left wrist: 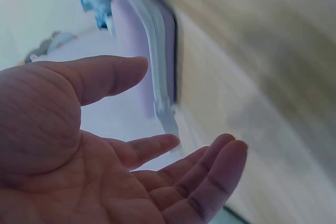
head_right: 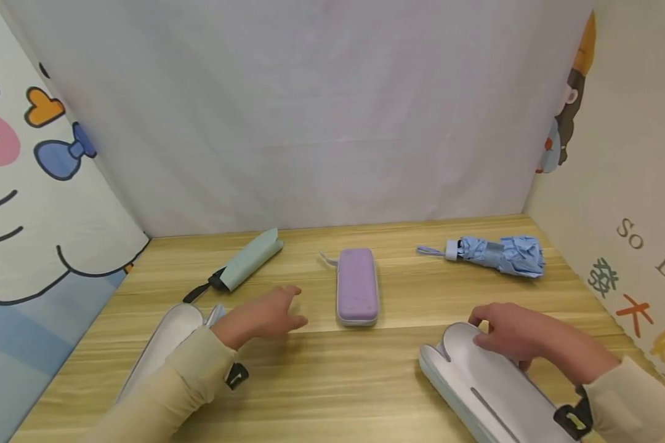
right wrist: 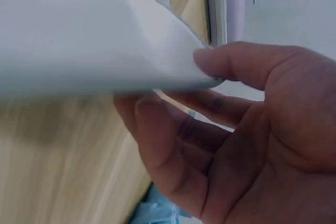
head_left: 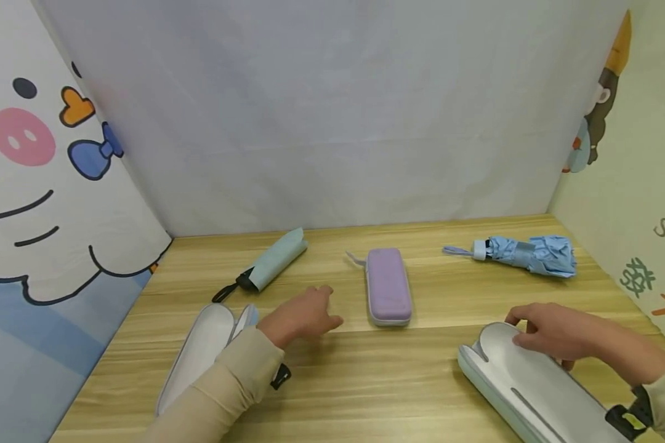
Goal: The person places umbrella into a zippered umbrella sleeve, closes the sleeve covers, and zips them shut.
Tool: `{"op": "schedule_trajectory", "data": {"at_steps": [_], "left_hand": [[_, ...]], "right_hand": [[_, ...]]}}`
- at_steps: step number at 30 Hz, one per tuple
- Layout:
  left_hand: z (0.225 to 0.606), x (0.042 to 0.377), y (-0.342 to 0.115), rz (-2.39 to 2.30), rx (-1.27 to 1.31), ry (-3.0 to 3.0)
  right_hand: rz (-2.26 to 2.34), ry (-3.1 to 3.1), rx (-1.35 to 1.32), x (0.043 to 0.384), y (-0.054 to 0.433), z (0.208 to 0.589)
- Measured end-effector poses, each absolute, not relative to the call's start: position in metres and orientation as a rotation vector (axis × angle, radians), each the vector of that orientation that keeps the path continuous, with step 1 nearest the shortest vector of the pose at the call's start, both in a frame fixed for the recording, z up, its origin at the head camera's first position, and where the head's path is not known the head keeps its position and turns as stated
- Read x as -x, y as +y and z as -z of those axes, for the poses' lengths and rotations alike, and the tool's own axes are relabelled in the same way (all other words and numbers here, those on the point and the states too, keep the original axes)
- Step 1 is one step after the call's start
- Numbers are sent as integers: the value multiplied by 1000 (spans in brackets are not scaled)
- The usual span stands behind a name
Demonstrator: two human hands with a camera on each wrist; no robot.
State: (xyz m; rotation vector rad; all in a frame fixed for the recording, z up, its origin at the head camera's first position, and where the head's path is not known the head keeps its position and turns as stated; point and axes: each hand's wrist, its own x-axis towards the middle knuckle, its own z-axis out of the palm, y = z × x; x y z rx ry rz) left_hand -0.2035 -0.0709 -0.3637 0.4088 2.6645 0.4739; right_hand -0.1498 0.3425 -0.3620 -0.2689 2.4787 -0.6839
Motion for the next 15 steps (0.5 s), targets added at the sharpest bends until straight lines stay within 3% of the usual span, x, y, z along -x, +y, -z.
{"op": "schedule_trajectory", "data": {"at_steps": [15], "left_hand": [[357, 264, -104, -374, -241, 2979]], "right_hand": [[1128, 2178, 257, 123, 293, 375]]}}
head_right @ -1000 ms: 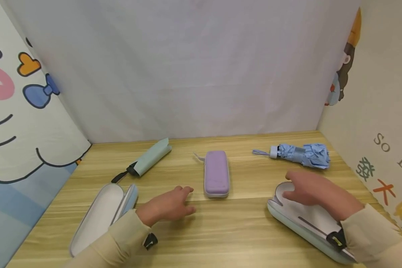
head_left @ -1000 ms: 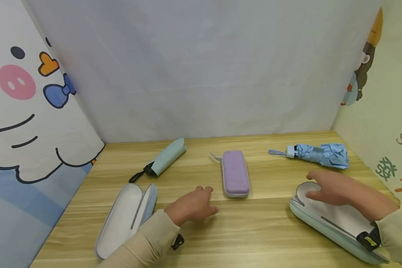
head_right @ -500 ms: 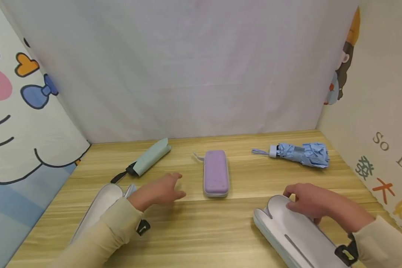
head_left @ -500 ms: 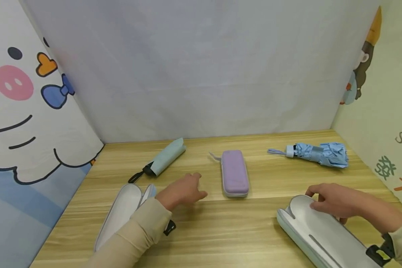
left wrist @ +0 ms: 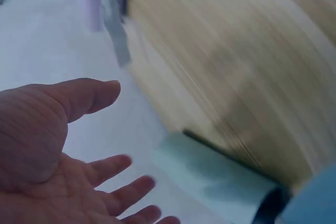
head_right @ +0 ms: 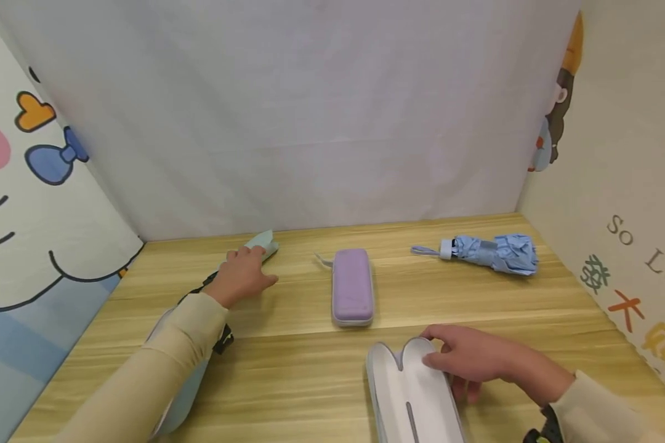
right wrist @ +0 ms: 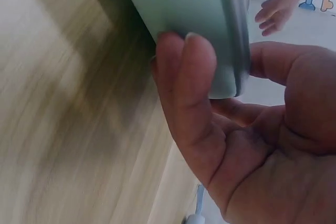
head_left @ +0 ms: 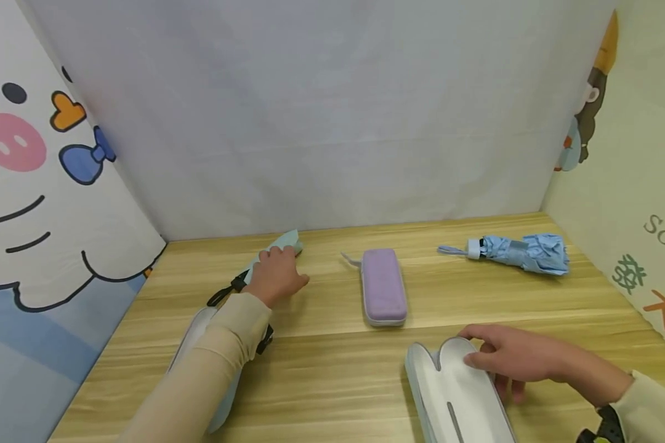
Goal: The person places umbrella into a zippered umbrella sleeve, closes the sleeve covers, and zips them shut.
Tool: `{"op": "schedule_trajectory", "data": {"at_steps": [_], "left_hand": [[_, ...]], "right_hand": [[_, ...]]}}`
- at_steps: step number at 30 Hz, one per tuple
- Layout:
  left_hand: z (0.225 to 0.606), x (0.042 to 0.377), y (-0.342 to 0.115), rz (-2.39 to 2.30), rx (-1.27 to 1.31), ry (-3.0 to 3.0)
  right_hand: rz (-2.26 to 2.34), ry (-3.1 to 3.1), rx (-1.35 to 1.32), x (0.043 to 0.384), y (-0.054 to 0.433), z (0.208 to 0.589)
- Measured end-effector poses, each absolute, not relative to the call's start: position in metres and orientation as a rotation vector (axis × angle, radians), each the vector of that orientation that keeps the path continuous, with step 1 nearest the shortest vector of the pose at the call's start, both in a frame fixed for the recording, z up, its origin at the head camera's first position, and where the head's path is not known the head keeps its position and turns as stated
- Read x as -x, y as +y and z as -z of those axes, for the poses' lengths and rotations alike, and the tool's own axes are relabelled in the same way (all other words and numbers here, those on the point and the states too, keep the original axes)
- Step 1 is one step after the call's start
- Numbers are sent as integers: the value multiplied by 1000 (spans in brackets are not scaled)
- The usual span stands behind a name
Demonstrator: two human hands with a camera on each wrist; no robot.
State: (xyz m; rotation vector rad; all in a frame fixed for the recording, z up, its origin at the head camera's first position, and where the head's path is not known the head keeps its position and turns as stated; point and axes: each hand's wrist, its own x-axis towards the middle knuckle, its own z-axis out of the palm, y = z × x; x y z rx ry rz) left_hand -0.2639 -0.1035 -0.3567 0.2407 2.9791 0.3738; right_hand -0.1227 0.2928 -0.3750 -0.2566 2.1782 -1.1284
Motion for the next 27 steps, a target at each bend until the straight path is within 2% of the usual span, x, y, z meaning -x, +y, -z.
{"op": "schedule_trajectory", "data": {"at_steps": [7, 13, 27], "left_hand": [[377, 295, -139, -315, -142, 3037], [394, 314, -165, -341, -156, 3016], [391, 319, -161, -279, -163, 2889]], "right_hand": [[1136, 2182, 249, 120, 287, 379], [1127, 2203, 236, 119, 289, 382], [1147, 2185, 221, 117, 291, 384]]}}
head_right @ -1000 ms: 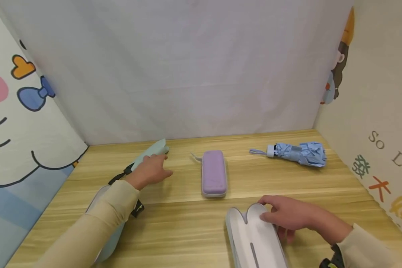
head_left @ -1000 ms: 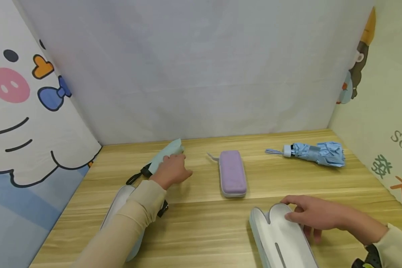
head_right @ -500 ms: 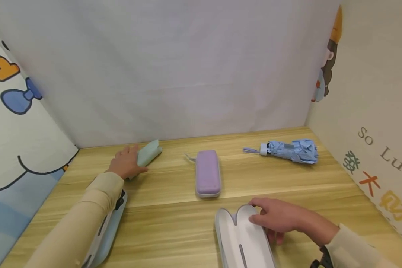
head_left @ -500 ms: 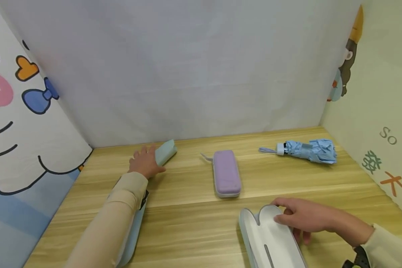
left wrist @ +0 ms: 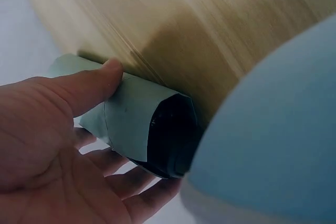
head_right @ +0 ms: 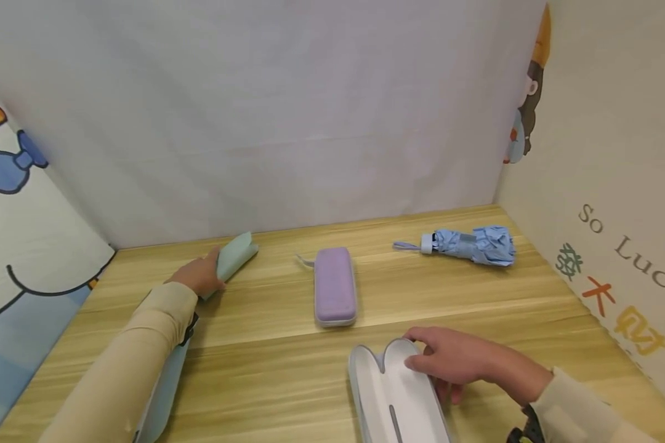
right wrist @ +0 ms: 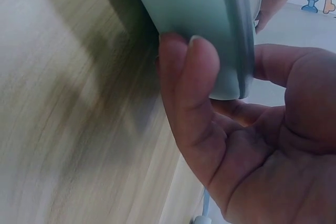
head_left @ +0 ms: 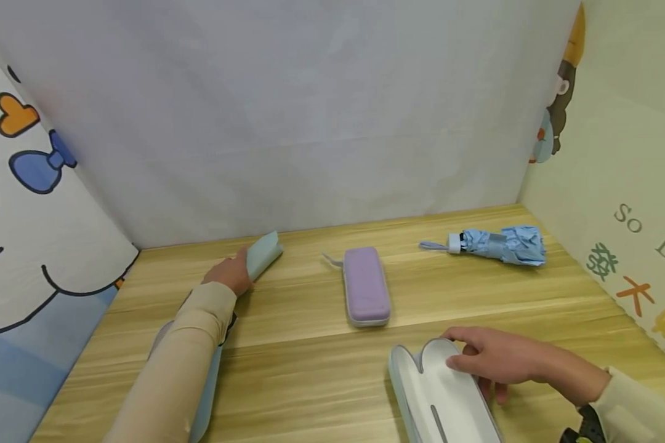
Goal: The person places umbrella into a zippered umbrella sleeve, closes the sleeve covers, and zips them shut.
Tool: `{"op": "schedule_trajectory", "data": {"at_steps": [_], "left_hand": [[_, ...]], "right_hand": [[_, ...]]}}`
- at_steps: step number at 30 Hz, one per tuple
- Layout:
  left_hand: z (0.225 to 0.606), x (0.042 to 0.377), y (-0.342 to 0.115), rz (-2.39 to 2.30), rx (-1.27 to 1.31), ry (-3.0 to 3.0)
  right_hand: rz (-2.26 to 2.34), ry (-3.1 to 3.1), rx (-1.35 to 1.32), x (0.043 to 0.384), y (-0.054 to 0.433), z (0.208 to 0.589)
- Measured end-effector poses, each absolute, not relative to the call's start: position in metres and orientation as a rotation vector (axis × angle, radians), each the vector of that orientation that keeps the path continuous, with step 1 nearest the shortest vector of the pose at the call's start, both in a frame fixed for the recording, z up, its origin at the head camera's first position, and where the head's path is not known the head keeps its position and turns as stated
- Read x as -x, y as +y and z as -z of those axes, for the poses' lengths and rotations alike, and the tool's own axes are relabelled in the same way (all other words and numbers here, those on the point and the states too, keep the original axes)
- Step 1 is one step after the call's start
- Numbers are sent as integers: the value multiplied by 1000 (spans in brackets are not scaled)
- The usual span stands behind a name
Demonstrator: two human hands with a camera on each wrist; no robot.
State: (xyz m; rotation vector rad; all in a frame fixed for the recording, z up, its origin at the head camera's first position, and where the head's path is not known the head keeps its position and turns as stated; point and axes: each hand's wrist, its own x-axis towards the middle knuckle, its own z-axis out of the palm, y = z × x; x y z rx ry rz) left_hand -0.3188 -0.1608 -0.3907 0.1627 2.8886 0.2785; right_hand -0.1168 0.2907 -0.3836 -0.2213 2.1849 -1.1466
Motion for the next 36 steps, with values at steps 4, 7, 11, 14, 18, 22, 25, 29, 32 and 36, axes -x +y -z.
{"op": "schedule_trajectory", "data": {"at_steps": [4, 7, 11, 14, 18, 22, 25, 29, 32, 36], "left_hand": [[392, 322, -162, -232, -152, 2891], [392, 323, -161, -176, -149, 2902], [389, 321, -161, -120, -130, 2916], [386, 318, -160, -101, -128, 2911], [380, 315, -157, -114, -135, 2897], [371, 311, -152, -192, -112, 2880], [363, 306, -147, -285, -95, 2858], [346, 294, -133, -416, -89, 2827], [335, 283, -122, -538, -102, 2811], [329, 270, -112, -707, -130, 2767]], "right_hand": [[1159, 2172, 226, 116, 291, 384], [1182, 2150, 234, 117, 289, 384], [1211, 2117, 247, 119, 285, 384], [1225, 2098, 254, 119, 283, 384], [1251, 2078, 250, 119, 281, 385], [1282, 2065, 248, 120, 278, 388], [1298, 2066, 261, 122, 275, 391], [1317, 2068, 285, 125, 271, 392], [1324, 2069, 282, 126, 266, 391], [1328, 2073, 270, 128, 261, 392]]}}
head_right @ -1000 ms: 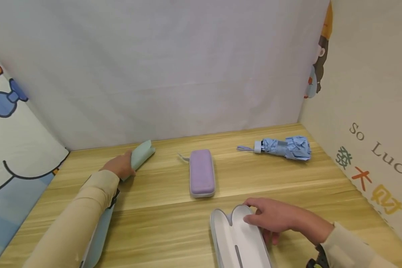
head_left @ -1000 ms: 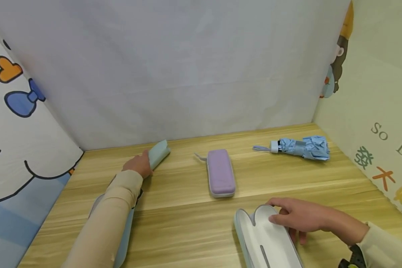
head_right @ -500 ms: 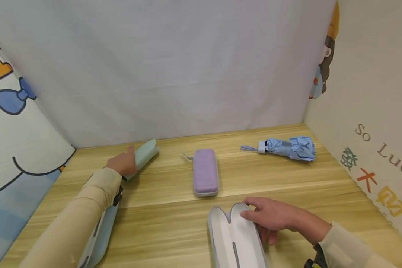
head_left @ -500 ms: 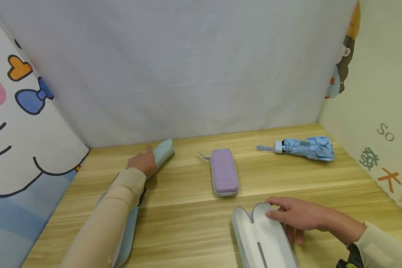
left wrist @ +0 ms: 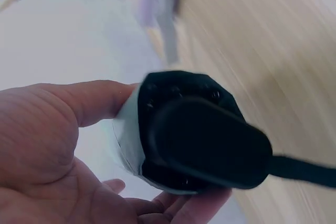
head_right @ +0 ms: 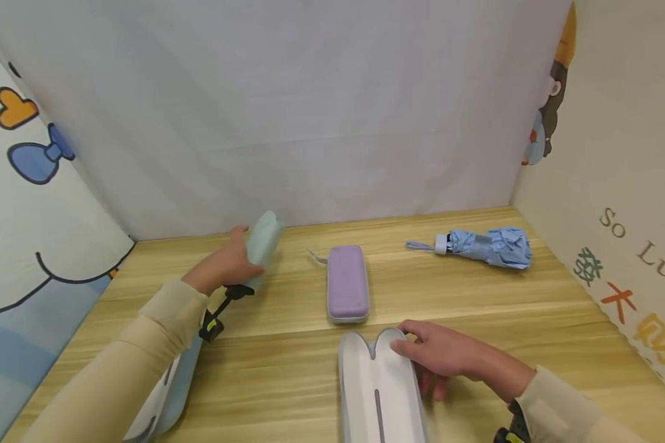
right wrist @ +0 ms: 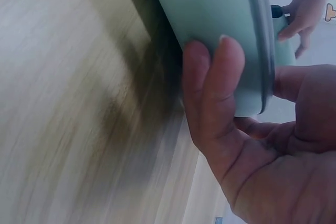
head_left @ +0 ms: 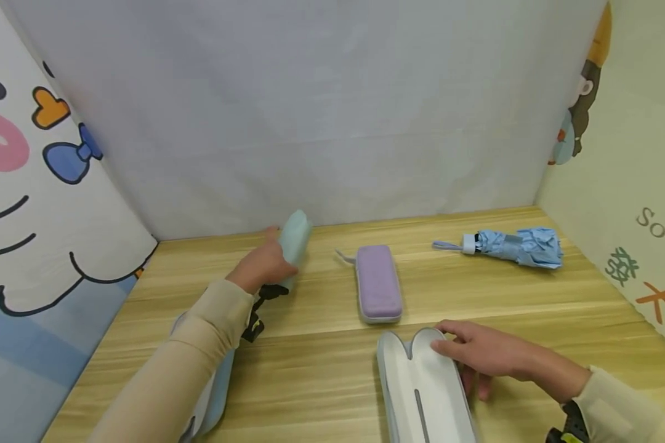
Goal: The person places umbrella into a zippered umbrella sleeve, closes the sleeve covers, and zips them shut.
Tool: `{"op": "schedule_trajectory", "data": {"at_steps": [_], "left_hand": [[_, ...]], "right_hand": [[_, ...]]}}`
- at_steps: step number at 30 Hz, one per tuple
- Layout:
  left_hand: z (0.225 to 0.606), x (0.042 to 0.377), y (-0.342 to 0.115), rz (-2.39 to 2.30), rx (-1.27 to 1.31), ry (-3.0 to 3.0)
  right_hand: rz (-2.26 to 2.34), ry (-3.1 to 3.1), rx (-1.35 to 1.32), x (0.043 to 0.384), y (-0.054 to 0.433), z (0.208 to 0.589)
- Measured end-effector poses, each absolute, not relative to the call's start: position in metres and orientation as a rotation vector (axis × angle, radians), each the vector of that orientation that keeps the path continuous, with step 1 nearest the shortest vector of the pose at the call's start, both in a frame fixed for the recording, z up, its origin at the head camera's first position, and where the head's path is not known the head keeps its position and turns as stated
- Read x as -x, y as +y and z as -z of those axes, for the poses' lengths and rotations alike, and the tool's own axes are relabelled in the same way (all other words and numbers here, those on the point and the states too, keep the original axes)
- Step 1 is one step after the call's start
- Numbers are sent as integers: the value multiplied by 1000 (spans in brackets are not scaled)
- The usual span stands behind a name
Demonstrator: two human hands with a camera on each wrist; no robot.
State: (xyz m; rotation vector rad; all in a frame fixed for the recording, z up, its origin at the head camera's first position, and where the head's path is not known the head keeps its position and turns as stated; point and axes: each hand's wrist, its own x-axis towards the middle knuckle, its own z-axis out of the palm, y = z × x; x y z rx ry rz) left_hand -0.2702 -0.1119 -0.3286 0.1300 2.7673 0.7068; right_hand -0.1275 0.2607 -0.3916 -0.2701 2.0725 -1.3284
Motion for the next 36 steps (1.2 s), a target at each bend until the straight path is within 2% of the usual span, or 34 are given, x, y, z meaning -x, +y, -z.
{"op": "schedule_trajectory", "data": {"at_steps": [6, 22, 36], "left_hand": [[317, 248, -92, -815, -242, 2713], [313, 157, -30, -919, -681, 2578], [339, 123, -4, -1053, -601, 2290]], "right_hand": [[1340, 2082, 242, 128, 258, 393], [1473, 2024, 191, 131, 251, 399], [1501, 2032, 170, 129, 247, 402]]}}
